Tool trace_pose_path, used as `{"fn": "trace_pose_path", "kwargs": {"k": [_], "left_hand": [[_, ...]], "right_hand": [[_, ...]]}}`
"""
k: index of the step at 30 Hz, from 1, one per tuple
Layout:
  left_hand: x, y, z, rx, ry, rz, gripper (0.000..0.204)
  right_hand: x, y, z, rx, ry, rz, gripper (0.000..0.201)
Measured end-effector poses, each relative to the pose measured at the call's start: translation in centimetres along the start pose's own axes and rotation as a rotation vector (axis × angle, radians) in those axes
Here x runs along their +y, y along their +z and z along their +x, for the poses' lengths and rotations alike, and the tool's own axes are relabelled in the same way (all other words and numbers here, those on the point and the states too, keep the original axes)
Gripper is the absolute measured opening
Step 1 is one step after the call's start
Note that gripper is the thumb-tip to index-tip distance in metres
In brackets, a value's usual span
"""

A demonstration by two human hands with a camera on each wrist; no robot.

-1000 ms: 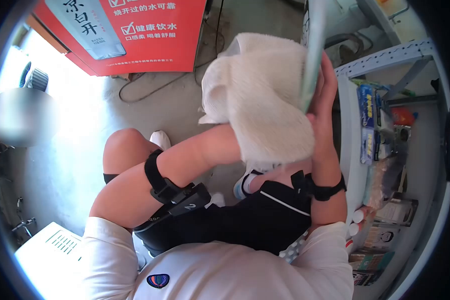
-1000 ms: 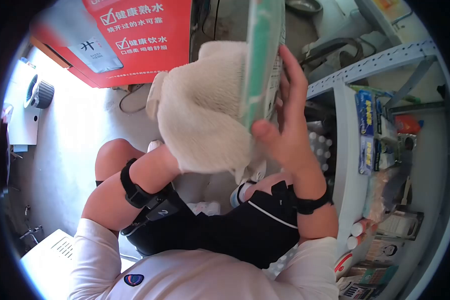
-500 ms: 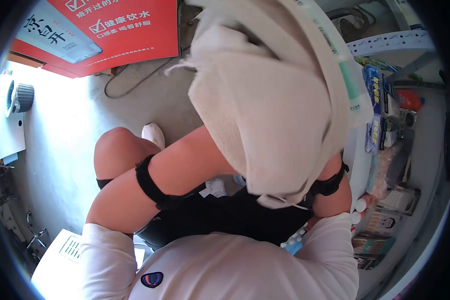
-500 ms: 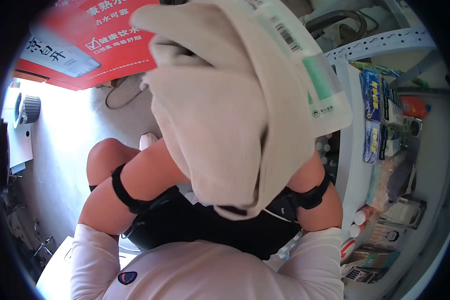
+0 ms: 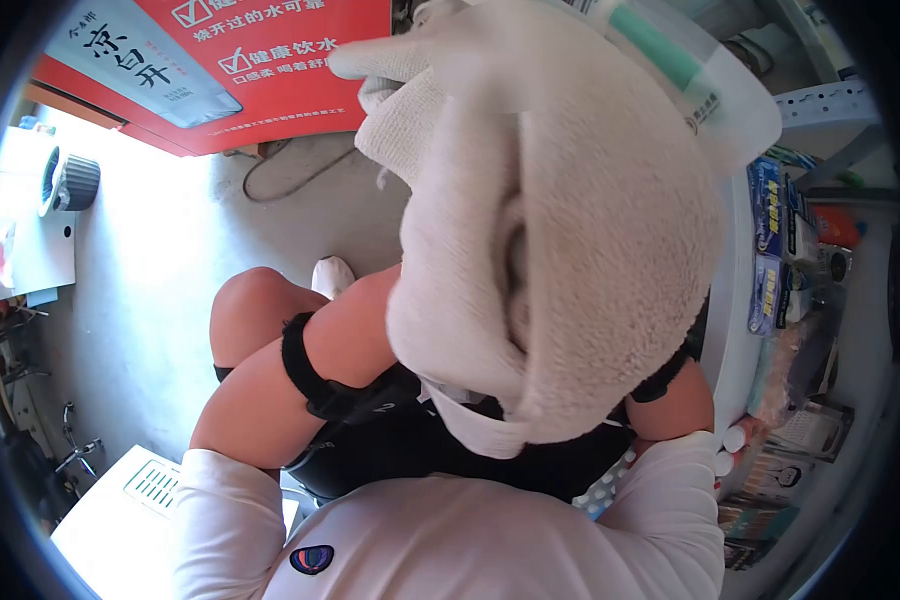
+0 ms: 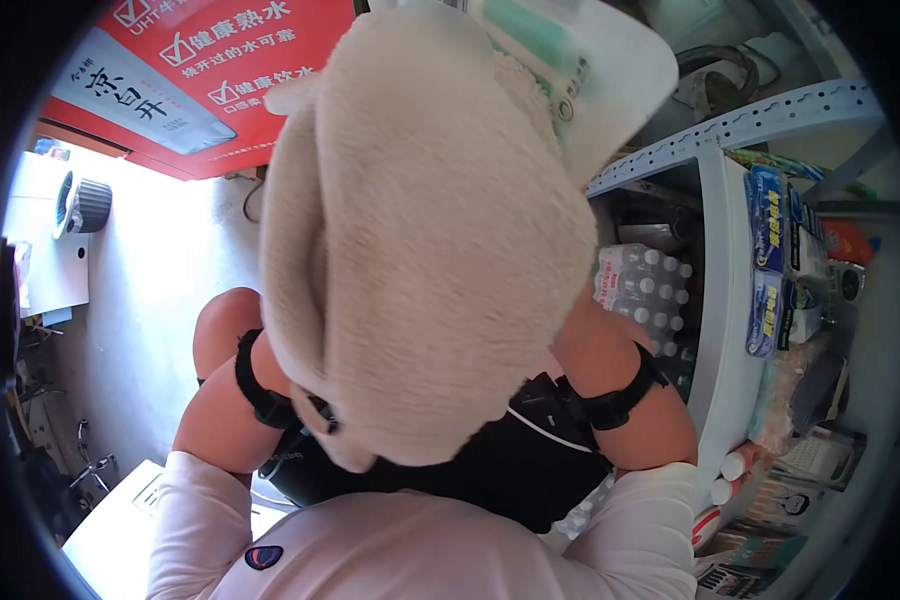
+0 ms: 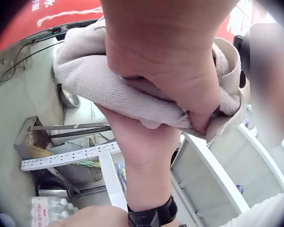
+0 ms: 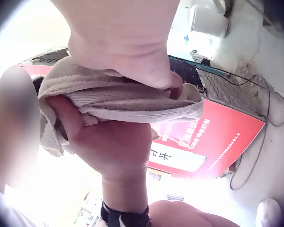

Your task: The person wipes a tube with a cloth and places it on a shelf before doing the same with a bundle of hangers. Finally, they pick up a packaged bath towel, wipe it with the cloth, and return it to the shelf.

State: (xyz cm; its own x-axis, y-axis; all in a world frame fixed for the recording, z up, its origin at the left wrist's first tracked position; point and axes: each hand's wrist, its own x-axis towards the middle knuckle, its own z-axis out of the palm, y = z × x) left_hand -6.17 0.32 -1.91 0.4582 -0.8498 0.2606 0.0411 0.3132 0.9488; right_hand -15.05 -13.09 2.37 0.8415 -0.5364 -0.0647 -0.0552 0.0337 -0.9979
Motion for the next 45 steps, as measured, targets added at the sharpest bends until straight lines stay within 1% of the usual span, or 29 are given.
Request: {"fn": "trace_pose_path", "kwargs": {"k": [2, 3, 5, 6, 8, 10, 11, 14, 15, 18, 21, 22, 24, 25, 27, 28, 30, 31, 34, 36, 37, 39, 42, 43, 45], "left_hand": [[2.1, 0.1, 0.7, 0.056, 0.073, -0.073, 0.054], [3.0, 0.0, 1.3, 0.075, 0.022, -0.277, 0.057], [3.0, -0.5, 2.1, 0.118, 0.048, -0.361, 0.058], [1.9, -0.9, 2.5, 0.139, 0.128, -0.243, 0.056], [-0.3, -1.8, 3.1, 0.173, 0.296, -0.01, 0.051], [0.8, -2.0, 3.8, 0.304, 0.275, -0.089, 0.042], [1.8, -2.1, 4.3, 0.417, 0.167, -0.285, 0.035], [3.4, -2.3, 5.5, 0.656, -0.025, -0.433, 0.034], [3.7, -2.1, 5.5, 0.653, -0.076, -0.496, 0.035], [3.4, -2.5, 5.5, 0.606, -0.24, -0.698, 0.042], [2.7, -2.4, 5.3, 0.407, -0.28, -0.955, 0.05], [3.2, -2.2, 5.2, 0.405, -0.283, -0.964, 0.054], [3.4, -2.4, 5.1, 0.372, -0.164, -0.984, 0.053], [3.4, -2.4, 5.1, 0.35, -0.11, -0.994, 0.052], [3.9, -2.5, 5.0, 0.357, -0.036, -0.997, 0.051], [4.0, -2.5, 4.9, 0.361, 0.004, -1.001, 0.05], [4.3, -2.7, 4.9, 0.407, 0.017, -0.892, 0.044], [4.3, -2.7, 5.0, 0.431, 0.021, -0.835, 0.042], [3.8, -2.9, 4.9, 0.574, -0.07, -0.596, 0.035], [3.6, -3.2, 4.8, 0.567, -0.037, -0.592, 0.034], [3.5, -3.2, 4.8, 0.56, -0.02, -0.592, 0.034], [3.8, -3.1, 4.7, 0.611, -0.039, -0.514, 0.035], [3.6, -3.1, 4.6, 0.675, -0.05, -0.431, 0.038], [3.4, -3.1, 4.6, 0.695, -0.048, -0.409, 0.039], [3.3, -2.7, 4.3, 0.728, -0.029, -0.263, 0.039]], "right_hand": [[-0.1, 0.1, -0.2, 0.002, 0.009, -0.027, 0.055], [0.0, 0.1, -0.2, 0.005, 0.014, -0.033, 0.054], [0.0, -0.2, -0.1, 0.016, 0.016, 0.0, 0.052], [0.1, -0.5, 0.0, 0.02, 0.017, 0.055, 0.051], [0.7, -1.8, 0.7, 0.016, -0.057, 0.304, 0.044], [0.9, -2.2, 0.7, 0.034, -0.138, 0.5, 0.039], [0.6, -2.2, 0.6, 0.055, -0.183, 0.569, 0.039], [-0.4, -2.1, 0.3, 0.14, -0.279, 0.747, 0.038], [-0.7, -1.8, 0.1, 0.17, -0.303, 0.812, 0.039], [-1.5, -1.5, 0.0, 0.163, -0.32, 0.886, 0.04], [-0.7, -1.6, 0.3, 0.06, -0.152, 0.751, 0.037], [-0.4, -1.5, 0.4, 0.035, -0.091, 0.682, 0.036], [0.1, -1.1, 0.3, -0.007, 0.031, 0.544, 0.035], [0.1, -1.0, 0.2, 0.009, 0.031, 0.561, 0.034], [-0.1, -0.8, -0.1, 0.042, 0.028, 0.589, 0.033], [-0.2, -1.0, -0.1, 0.016, 0.061, 0.568, 0.034], [-0.3, -1.5, -0.1, -0.041, 0.129, 0.525, 0.035], [-0.1, -1.7, 0.0, -0.019, 0.135, 0.493, 0.035], [0.3, -1.9, 0.0, 0.018, 0.151, 0.41, 0.037], [0.2, -2.2, 0.0, 0.019, 0.133, 0.367, 0.044], [0.3, -2.2, 0.2, 0.077, 0.039, 0.339, 0.049], [0.6, -2.5, 0.6, 0.199, -0.149, 0.275, 0.062], [-0.3, -3.0, 0.6, 0.317, -0.38, -0.057, 0.077], [-0.4, -3.1, 0.4, 0.381, -0.456, -0.26, 0.078], [-0.6, -3.5, 0.3, 0.504, -0.606, -0.67, 0.081]]}}
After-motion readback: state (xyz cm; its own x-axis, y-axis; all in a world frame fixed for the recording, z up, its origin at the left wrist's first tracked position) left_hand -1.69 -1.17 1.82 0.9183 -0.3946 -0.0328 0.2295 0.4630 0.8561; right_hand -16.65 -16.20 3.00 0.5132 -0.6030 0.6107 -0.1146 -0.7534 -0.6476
